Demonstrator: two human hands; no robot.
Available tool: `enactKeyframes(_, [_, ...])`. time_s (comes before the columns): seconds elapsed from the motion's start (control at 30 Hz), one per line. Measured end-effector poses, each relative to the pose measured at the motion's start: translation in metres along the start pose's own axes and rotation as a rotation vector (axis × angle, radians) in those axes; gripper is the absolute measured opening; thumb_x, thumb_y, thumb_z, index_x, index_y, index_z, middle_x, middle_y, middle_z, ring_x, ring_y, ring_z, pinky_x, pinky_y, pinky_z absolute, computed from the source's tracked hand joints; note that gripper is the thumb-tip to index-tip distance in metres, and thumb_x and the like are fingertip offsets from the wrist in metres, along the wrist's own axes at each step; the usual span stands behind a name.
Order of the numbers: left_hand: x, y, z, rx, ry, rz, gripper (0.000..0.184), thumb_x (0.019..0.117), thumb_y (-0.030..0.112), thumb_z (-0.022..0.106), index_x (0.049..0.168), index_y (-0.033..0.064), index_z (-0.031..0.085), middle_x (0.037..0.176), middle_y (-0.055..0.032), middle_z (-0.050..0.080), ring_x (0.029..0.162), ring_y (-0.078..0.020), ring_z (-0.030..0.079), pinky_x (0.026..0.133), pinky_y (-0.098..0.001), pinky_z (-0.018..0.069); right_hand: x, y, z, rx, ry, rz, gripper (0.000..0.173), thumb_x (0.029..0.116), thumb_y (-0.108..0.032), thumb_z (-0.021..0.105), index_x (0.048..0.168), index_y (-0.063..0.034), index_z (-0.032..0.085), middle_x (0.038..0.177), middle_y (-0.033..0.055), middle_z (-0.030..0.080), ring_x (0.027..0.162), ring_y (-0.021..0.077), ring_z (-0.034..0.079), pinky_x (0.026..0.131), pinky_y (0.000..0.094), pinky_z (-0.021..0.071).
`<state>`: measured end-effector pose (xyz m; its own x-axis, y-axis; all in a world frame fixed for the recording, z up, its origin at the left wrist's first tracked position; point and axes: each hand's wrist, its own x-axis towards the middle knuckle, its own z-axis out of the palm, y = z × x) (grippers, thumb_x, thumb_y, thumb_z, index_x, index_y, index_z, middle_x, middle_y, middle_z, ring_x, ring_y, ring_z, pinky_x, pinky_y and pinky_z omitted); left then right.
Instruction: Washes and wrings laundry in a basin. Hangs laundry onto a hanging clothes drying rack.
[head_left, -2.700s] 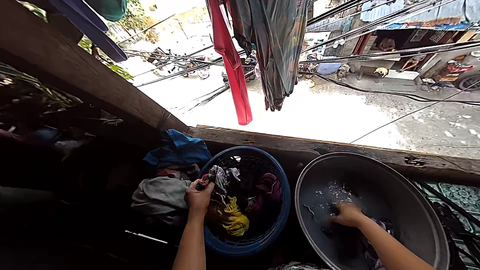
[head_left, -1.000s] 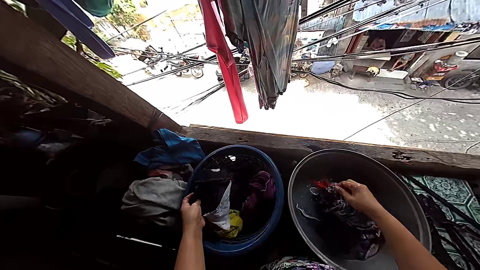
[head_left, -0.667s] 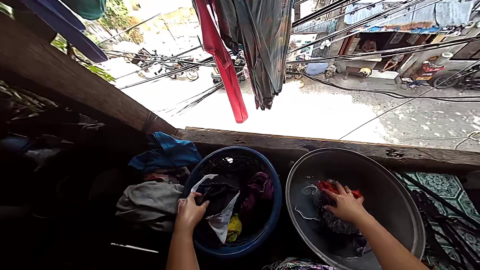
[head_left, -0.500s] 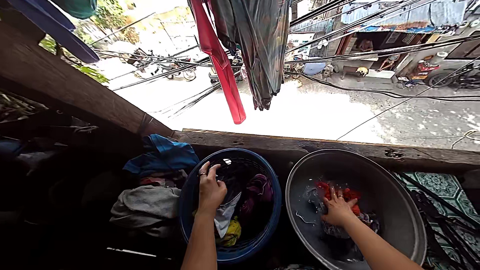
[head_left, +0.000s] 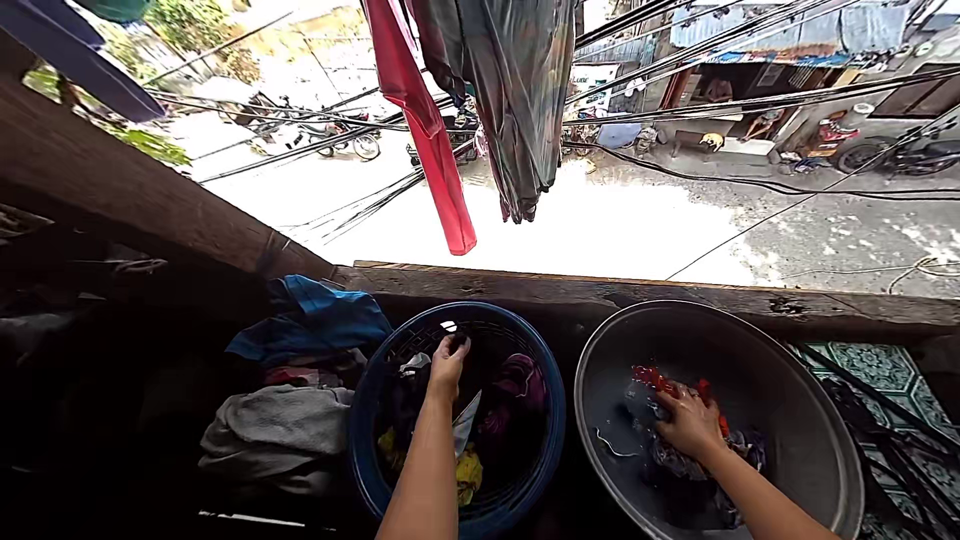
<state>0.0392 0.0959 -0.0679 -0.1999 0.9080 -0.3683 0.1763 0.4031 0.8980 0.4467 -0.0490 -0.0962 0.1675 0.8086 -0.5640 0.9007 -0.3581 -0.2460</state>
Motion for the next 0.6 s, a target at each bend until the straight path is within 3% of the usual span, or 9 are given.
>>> enactKeyframes(0.07, [-0.027,0.025,-0.019,-0.326,-0.104,-0.065,0.028,0.1087,0.013,0.046,0.136,0.0068,0.051,0.124,-0.0091,0.060,0.108,-0.0179,0.060,0.092,-0.0404,0.0515,-0.002,0.003,-0.003,0.139,0.056,-0.022,0.042,0.0920,-0.039,0.071,0.125,-0.0134,0.073,0.146,0.0208,0.055,0.140,0.0428,0.044,0.115,0.0690,0.0228])
enactKeyframes(0.17, [-0.068,0.059,-0.028,-0.547,-0.234,-0.051,0.028,0.1105,0.012,0.035,0.129,0.0111,0.055,0.112,-0.0063,0.067,0.099,-0.0196,0.069,0.088,-0.0427,0.0598,-0.009,0.012,-0.007,0.381,0.194,-0.102,0.032,0.0918,-0.031,0.072,0.109,-0.0046,0.078,0.124,0.0246,0.067,0.121,0.0439,0.059,0.106,0.0675,0.0380])
enactKeyframes(0.2, [-0.081,0.068,-0.024,-0.579,-0.276,-0.035,0.029,0.1101,0.013,0.033,0.126,0.0125,0.057,0.109,-0.0064,0.069,0.097,-0.0201,0.071,0.088,-0.0426,0.0605,-0.013,0.014,-0.008,0.475,0.260,-0.148,0.030,0.0913,-0.028,0.071,0.104,-0.0021,0.079,0.115,0.0229,0.070,0.112,0.0396,0.064,0.101,0.0634,0.0439])
enactKeyframes(0.27, [-0.102,0.080,-0.003,-0.570,-0.406,-0.012,0.029,0.1072,0.014,0.034,0.126,0.0147,0.056,0.107,-0.0075,0.070,0.095,-0.0210,0.071,0.087,-0.0425,0.0608,-0.021,0.018,-0.010,0.670,0.409,-0.246,0.022,0.0900,-0.024,0.068,0.093,-0.0041,0.077,0.092,0.0088,0.073,0.088,0.0167,0.068,0.083,0.0412,0.0543])
enactKeyframes(0.3, [-0.113,0.083,0.013,-0.539,-0.477,-0.008,0.028,0.1062,0.013,0.035,0.126,0.0143,0.055,0.107,-0.0086,0.070,0.093,-0.0217,0.071,0.086,-0.0428,0.0607,-0.025,0.018,-0.014,0.763,0.447,-0.287,0.019,0.0903,-0.022,0.068,0.092,-0.0052,0.076,0.087,0.0032,0.073,0.082,0.0076,0.067,0.079,0.0309,0.0557])
enactKeyframes(0.37, [-0.134,0.082,0.053,-0.464,-0.627,-0.009,0.026,0.1053,0.008,0.039,0.129,0.0102,0.051,0.105,-0.0112,0.069,0.092,-0.0235,0.071,0.087,-0.0444,0.0604,-0.036,0.019,-0.026,0.886,0.473,-0.360,0.017,0.0898,-0.018,0.068,0.098,-0.0052,0.076,0.091,0.0008,0.075,0.082,0.0033,0.069,0.077,0.0236,0.0577])
enactKeyframes(0.5, [-0.169,0.064,0.138,-0.255,-0.870,0.070,0.033,0.1033,0.008,0.051,0.136,0.0019,0.050,0.118,-0.0127,0.066,0.103,-0.0206,0.069,0.092,-0.0406,0.0586,-0.059,0.021,-0.064,0.933,0.561,-0.497,0.033,0.0907,-0.014,0.064,0.121,-0.0047,0.072,0.111,0.0031,0.075,0.094,0.0089,0.072,0.084,0.0272,0.0606])
enactKeyframes(0.57, [-0.177,0.053,0.164,-0.040,-0.969,0.162,0.044,0.1027,0.015,0.055,0.145,0.0044,0.048,0.135,-0.0129,0.061,0.117,-0.0184,0.063,0.102,-0.0388,0.0526,-0.067,0.021,-0.086,0.760,0.613,-0.530,0.042,0.0905,-0.019,0.063,0.132,-0.0098,0.067,0.117,0.0024,0.073,0.098,0.0089,0.070,0.086,0.0295,0.0599])
enactKeyframes(0.6, [-0.179,0.049,0.171,0.069,-0.992,0.190,0.050,0.1028,0.018,0.057,0.150,0.0052,0.046,0.143,-0.0146,0.058,0.126,-0.0198,0.060,0.108,-0.0397,0.0482,-0.069,0.022,-0.095,0.613,0.604,-0.519,0.051,0.0902,-0.025,0.063,0.140,-0.0135,0.062,0.122,0.0042,0.072,0.102,0.0128,0.070,0.088,0.0365,0.0591])
